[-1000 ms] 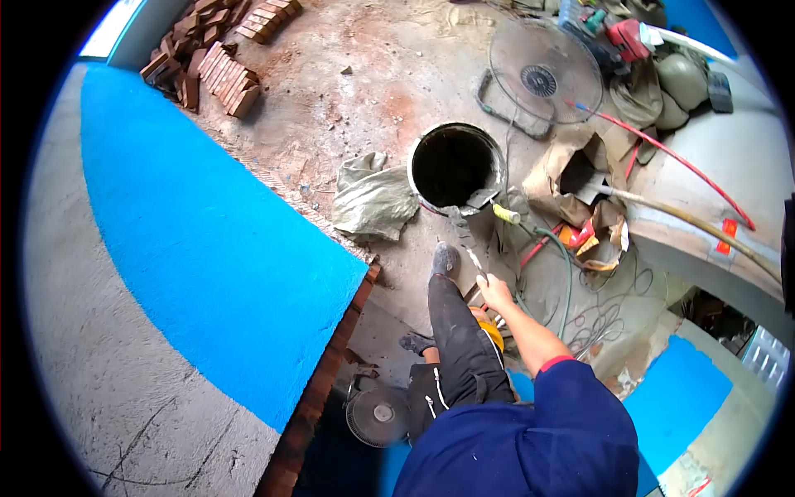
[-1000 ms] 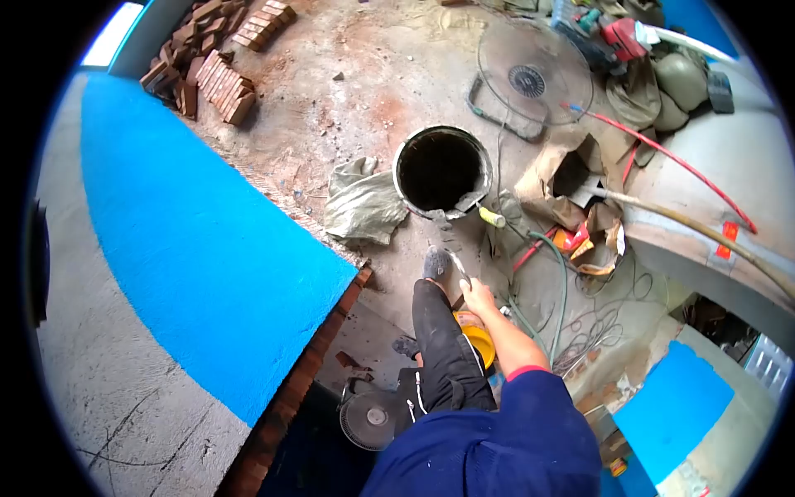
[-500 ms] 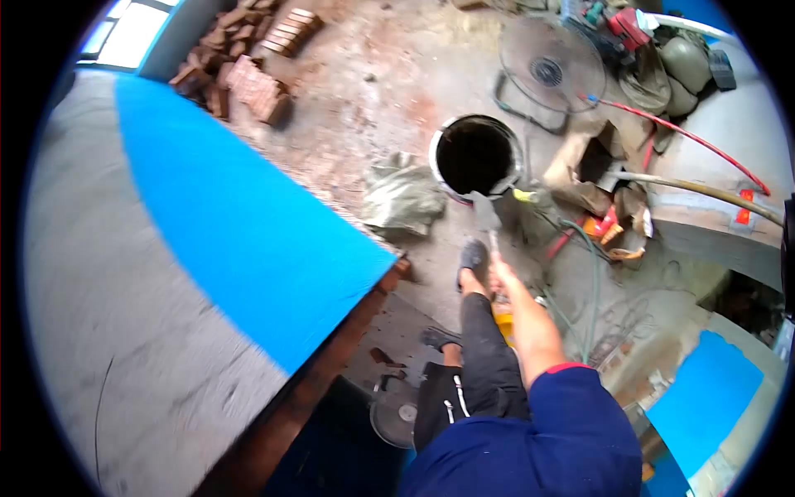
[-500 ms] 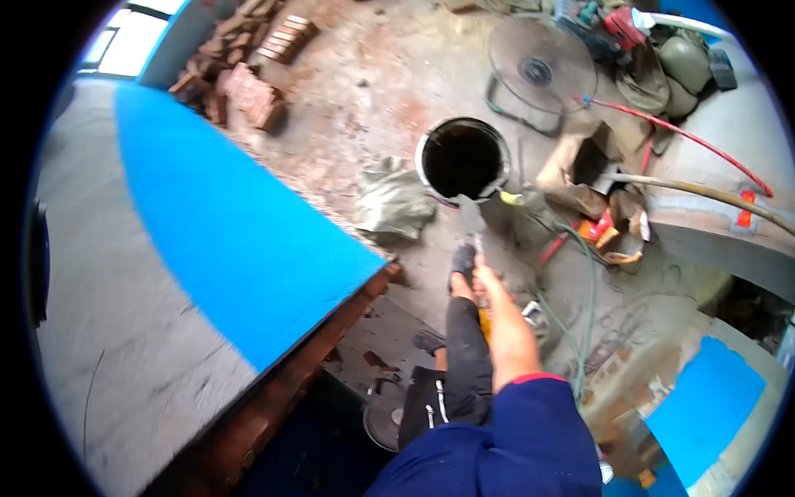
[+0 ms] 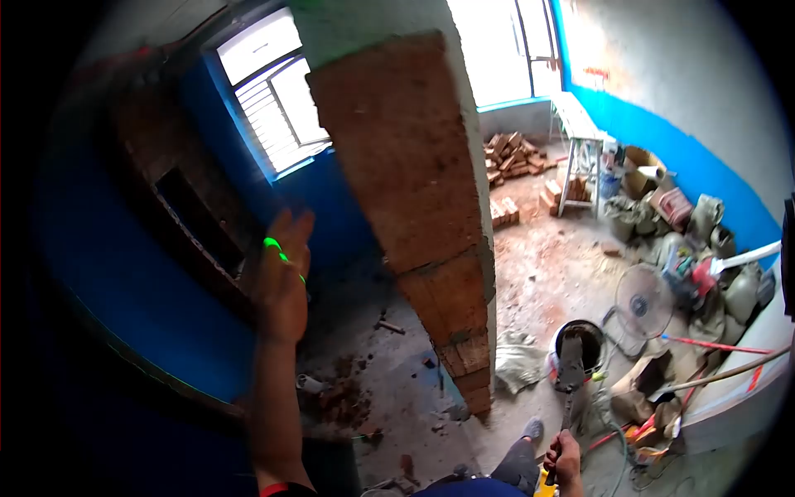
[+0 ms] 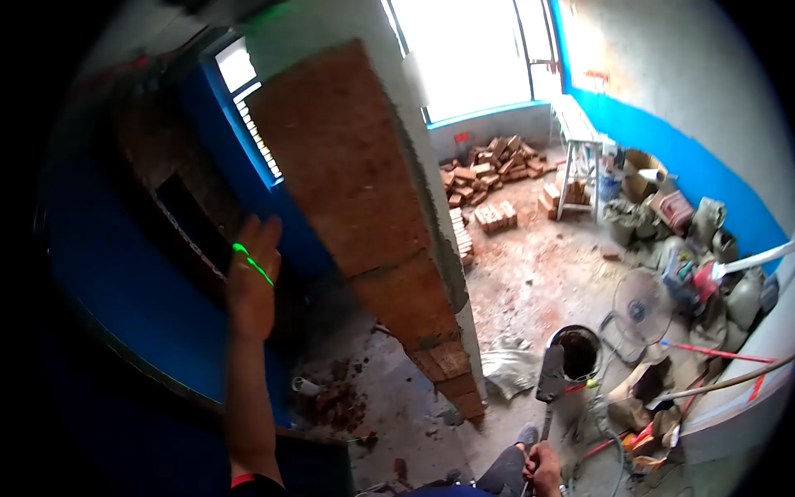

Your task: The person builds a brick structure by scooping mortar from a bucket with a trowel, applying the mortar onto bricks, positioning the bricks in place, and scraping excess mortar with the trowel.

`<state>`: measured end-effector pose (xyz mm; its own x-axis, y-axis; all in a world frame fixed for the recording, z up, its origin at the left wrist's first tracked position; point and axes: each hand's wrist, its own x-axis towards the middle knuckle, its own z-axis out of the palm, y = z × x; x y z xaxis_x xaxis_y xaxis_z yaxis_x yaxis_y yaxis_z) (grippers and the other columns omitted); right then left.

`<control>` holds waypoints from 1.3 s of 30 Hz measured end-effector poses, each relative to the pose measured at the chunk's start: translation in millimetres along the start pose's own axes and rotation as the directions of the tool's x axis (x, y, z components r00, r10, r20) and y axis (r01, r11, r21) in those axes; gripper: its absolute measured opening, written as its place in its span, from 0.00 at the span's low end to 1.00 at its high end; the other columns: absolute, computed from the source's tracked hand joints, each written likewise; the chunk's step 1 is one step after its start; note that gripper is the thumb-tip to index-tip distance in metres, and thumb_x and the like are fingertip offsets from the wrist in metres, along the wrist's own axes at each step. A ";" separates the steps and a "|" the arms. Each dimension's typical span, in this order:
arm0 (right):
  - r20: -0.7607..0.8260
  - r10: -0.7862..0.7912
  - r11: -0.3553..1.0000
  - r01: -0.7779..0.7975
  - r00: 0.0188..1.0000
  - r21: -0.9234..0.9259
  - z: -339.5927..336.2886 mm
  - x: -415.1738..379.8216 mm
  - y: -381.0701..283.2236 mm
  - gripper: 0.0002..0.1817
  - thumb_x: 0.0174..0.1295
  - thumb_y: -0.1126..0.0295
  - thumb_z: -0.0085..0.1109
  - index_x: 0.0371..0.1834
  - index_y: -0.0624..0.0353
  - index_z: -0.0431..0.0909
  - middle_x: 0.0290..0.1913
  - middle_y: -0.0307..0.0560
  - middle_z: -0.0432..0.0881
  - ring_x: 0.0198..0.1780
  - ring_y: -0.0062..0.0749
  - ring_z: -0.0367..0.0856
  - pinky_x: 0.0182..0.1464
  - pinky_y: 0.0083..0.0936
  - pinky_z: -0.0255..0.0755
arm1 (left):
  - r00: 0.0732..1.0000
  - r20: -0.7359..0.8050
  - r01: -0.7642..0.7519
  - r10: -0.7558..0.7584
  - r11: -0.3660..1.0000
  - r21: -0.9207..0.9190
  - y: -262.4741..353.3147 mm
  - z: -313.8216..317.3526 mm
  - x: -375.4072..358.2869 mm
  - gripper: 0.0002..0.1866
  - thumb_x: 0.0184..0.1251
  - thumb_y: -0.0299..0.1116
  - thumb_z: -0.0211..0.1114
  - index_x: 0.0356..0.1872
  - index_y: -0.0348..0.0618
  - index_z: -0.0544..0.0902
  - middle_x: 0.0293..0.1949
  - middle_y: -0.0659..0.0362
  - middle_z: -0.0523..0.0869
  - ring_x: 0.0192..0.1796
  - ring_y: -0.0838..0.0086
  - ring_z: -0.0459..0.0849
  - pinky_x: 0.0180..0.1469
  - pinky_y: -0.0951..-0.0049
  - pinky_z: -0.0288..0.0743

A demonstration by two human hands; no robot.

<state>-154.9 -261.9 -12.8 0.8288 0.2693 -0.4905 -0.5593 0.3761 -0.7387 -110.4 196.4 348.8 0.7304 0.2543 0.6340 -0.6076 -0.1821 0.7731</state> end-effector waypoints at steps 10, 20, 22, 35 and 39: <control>0.537 0.298 0.701 0.201 0.789 -0.684 144.1 -109.6 -155.3 0.10 0.72 0.63 0.55 0.43 0.59 0.75 0.23 0.31 0.72 0.24 0.14 0.70 0.25 0.19 0.64 | 0.608 -0.296 0.693 -0.736 0.675 -0.253 -224.7 -54.0 -294.9 0.16 0.66 0.46 0.64 0.27 0.47 0.75 0.28 0.66 0.73 0.28 0.81 0.65 0.31 0.73 0.59; 0.324 0.379 0.660 -0.008 0.867 -0.751 317.1 -145.5 -215.3 0.14 0.71 0.56 0.51 0.41 0.56 0.69 0.24 0.35 0.68 0.20 0.20 0.67 0.20 0.20 0.62 | -0.226 -0.287 0.882 -0.931 -0.070 -0.466 -328.6 -54.0 -633.1 0.20 0.61 0.50 0.69 0.21 0.45 0.79 0.18 0.62 0.75 0.19 0.72 0.70 0.23 0.69 0.62; 0.246 0.347 0.684 -0.064 0.905 -0.727 341.5 -147.4 -222.9 0.13 0.71 0.56 0.49 0.37 0.55 0.69 0.23 0.32 0.64 0.19 0.16 0.62 0.19 0.17 0.58 | -0.250 -0.272 0.867 -0.929 -0.090 -0.491 -332.1 -51.9 -655.3 0.22 0.61 0.52 0.68 0.19 0.45 0.79 0.17 0.61 0.75 0.18 0.72 0.69 0.21 0.68 0.61; 0.159 0.189 0.631 0.004 0.969 -0.776 386.6 -147.8 -212.2 0.14 0.77 0.61 0.39 0.33 0.52 0.65 0.21 0.27 0.58 0.17 0.09 0.58 0.19 0.11 0.59 | -0.211 -0.247 0.907 -0.946 -0.095 -0.410 -393.8 -61.8 -725.6 0.27 0.64 0.55 0.65 0.11 0.51 0.73 0.12 0.65 0.69 0.12 0.75 0.62 0.15 0.69 0.53; 0.179 0.182 0.641 0.021 0.967 -0.768 387.1 -151.2 -220.5 0.14 0.77 0.62 0.38 0.31 0.51 0.64 0.21 0.27 0.59 0.17 0.10 0.59 0.19 0.13 0.59 | -0.349 -0.190 0.801 -0.918 -0.186 -0.569 -381.9 -71.9 -706.8 0.25 0.64 0.55 0.65 0.13 0.51 0.73 0.12 0.66 0.69 0.12 0.75 0.62 0.15 0.69 0.52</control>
<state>-162.5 -42.3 403.1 0.6972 0.4871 -0.5259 -0.3294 -0.4339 -0.8386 -417.0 154.5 -396.0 0.2437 0.2591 -0.9346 0.5209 0.7779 0.3515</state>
